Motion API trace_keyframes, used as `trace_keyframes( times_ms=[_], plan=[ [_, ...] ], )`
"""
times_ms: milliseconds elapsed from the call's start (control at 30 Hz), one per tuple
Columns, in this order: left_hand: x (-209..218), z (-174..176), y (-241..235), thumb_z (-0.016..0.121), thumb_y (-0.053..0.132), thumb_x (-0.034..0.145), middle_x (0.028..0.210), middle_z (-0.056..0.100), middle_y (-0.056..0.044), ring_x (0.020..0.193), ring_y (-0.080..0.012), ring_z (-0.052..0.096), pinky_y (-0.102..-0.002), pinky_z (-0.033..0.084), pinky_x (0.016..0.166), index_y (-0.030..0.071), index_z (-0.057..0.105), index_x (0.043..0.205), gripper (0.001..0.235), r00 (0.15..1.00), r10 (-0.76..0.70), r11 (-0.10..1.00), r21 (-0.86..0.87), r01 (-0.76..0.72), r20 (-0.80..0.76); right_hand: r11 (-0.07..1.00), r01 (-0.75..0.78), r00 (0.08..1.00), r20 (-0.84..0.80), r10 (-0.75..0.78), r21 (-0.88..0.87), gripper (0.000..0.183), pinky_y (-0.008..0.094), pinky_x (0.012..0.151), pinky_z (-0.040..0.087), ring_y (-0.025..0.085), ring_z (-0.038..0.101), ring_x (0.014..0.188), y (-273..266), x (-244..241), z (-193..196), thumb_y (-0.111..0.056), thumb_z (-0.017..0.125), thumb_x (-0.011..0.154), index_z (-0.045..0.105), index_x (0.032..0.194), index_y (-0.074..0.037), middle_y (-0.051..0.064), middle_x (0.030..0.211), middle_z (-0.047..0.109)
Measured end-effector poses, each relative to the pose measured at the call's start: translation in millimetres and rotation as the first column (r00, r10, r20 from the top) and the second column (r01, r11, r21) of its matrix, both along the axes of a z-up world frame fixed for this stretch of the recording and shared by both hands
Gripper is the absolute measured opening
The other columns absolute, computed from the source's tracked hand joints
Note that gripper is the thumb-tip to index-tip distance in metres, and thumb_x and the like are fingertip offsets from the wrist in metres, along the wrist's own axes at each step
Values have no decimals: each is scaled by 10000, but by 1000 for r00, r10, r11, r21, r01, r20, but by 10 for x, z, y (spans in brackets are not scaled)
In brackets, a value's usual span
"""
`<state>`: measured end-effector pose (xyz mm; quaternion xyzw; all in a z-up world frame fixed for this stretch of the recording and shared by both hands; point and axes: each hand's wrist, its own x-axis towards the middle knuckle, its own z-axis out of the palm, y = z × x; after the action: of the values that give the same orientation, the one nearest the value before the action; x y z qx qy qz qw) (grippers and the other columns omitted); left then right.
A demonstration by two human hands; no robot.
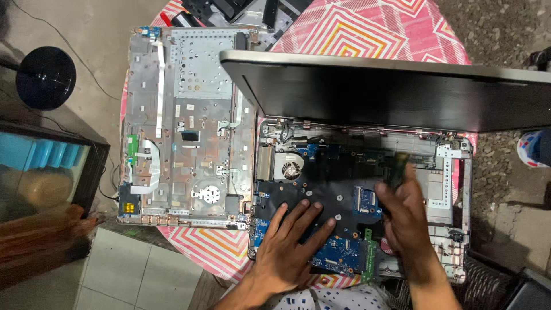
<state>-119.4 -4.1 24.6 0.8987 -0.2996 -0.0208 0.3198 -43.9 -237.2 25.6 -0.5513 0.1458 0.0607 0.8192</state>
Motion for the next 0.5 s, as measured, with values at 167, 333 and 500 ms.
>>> trace_keyframes(
  times_ms=[167,333,500],
  plan=[
    [-39,-34,-55,581,298,893,1551,443,-155,1434,-378,426,-657,296,1112,196,438,1511,643,995,40,999,22,-42,94,946,-154,927,-372,39,-285,327,422,665,557,287,686,786,163,-151,277,-133,700,795,670,1076,32,169,947,742],
    [7,50,-146,654,146,811,1452,554,-135,1342,-357,517,-620,391,1062,197,511,1450,656,968,87,996,-6,-88,235,915,-248,876,-477,71,-318,389,457,706,527,339,663,817,41,-98,129,-135,679,817,627,1177,3,199,987,723],
    [48,272,-186,673,136,889,1447,547,-163,1342,-418,497,-609,357,1075,134,513,1434,568,988,88,995,-55,-82,130,961,-76,902,-430,-48,-266,267,407,644,509,314,653,748,-34,-71,17,-129,619,917,603,1153,-4,178,951,693]
  ],
)
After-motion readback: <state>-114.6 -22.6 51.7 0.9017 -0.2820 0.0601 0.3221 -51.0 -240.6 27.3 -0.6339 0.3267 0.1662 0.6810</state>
